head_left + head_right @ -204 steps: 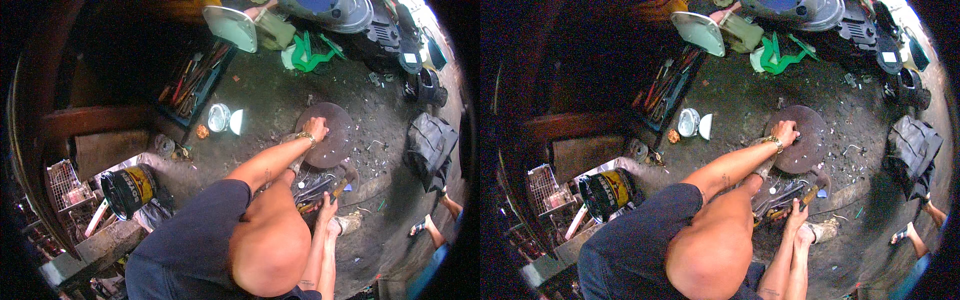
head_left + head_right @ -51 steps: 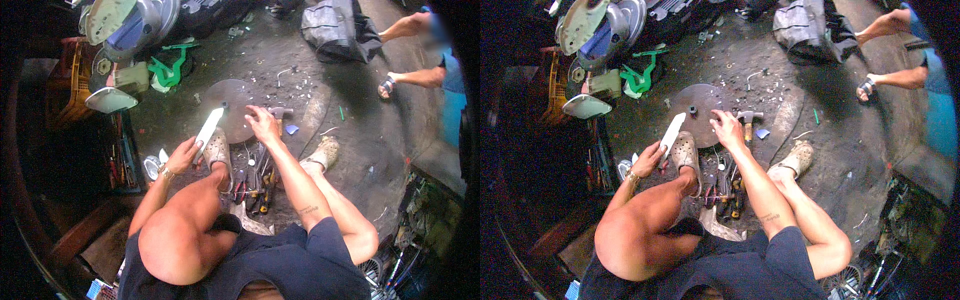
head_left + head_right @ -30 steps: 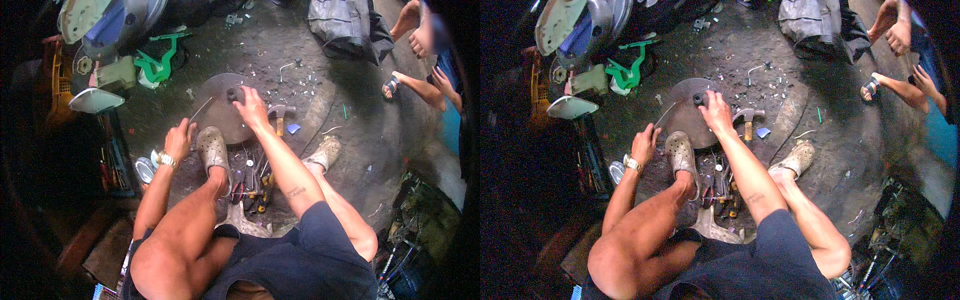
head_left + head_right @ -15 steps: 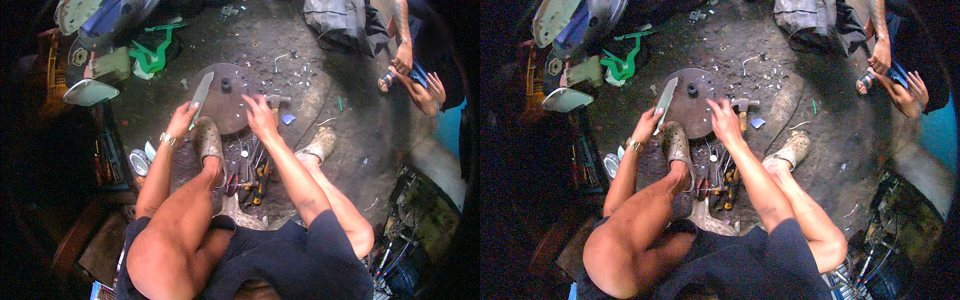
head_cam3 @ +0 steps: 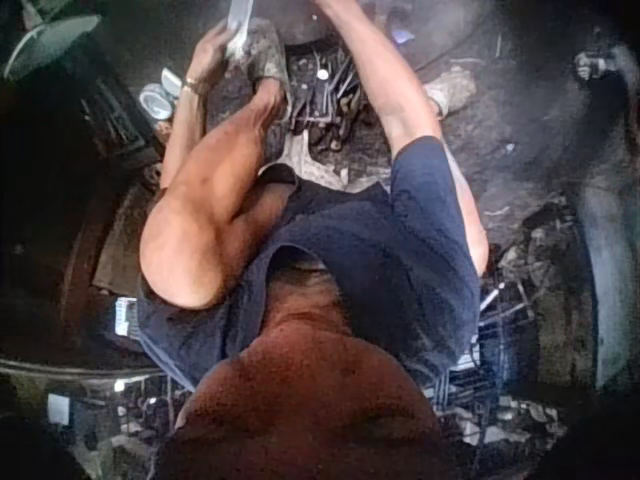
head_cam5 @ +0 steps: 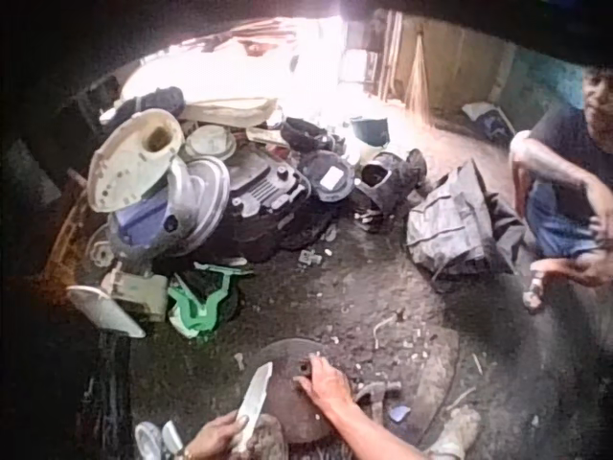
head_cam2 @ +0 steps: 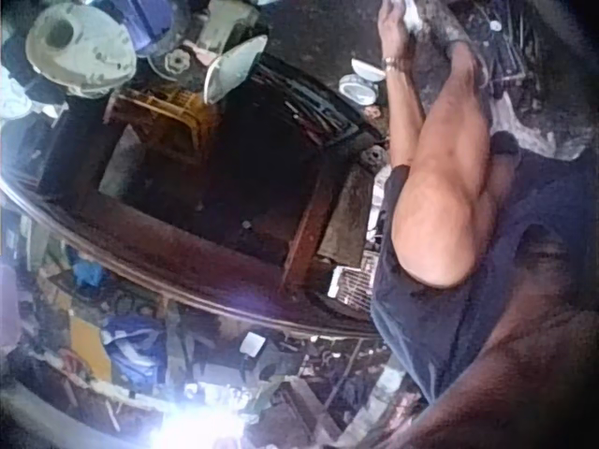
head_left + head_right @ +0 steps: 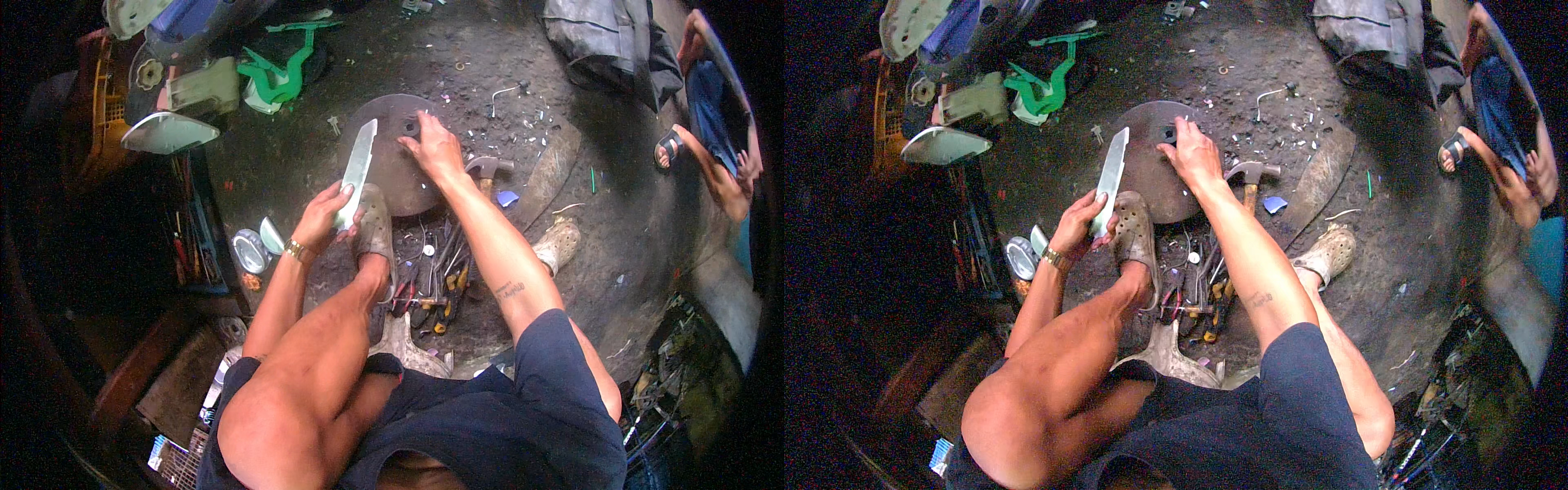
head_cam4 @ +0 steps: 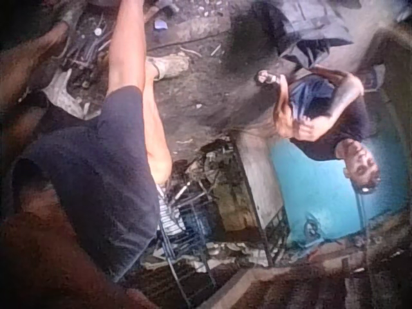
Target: The person sits on the floor and uses a hammer, screwdriver, and pliers to manipulate small electrical components and wires. They repeatedly strike, twist, and adjust the parts while occasionally interacting with another person nearby.
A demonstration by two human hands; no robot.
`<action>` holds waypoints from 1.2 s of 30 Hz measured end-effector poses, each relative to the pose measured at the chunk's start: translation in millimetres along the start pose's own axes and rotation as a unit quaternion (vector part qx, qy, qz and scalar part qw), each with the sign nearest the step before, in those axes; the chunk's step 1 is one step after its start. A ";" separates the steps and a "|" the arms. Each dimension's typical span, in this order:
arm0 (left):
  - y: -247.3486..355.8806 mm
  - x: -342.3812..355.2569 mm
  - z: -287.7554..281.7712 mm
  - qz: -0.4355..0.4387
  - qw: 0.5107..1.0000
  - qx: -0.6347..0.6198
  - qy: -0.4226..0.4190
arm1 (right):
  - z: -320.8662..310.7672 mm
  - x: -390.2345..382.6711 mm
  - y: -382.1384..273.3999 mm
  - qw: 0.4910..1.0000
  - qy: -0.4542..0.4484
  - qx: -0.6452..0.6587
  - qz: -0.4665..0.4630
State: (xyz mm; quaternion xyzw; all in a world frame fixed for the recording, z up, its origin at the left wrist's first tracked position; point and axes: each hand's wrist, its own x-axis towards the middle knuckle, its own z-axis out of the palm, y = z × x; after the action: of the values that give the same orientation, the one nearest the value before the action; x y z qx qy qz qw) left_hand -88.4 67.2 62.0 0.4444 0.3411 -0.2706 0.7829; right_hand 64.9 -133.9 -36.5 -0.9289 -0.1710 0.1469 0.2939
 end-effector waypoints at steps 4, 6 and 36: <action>0.1 3.0 3.0 0.003 1.000 0.021 0.011 | -17.6 -29.1 2.6 0.994 0.027 0.083 0.060; -4.5 10.4 -0.1 0.009 0.999 0.045 0.020 | -33.3 -52.1 1.6 0.991 0.011 0.105 0.084; -22.8 126.3 26.9 0.074 0.972 0.203 0.093 | -44.3 -169.1 41.2 0.974 -0.017 0.179 0.142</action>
State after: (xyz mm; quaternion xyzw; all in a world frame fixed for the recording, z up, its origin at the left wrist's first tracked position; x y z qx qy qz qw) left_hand -18.7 17.8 -37.5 0.6410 0.3163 -0.2333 0.6593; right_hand -60.9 -255.9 2.9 -0.8736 -0.0134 0.2307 0.4283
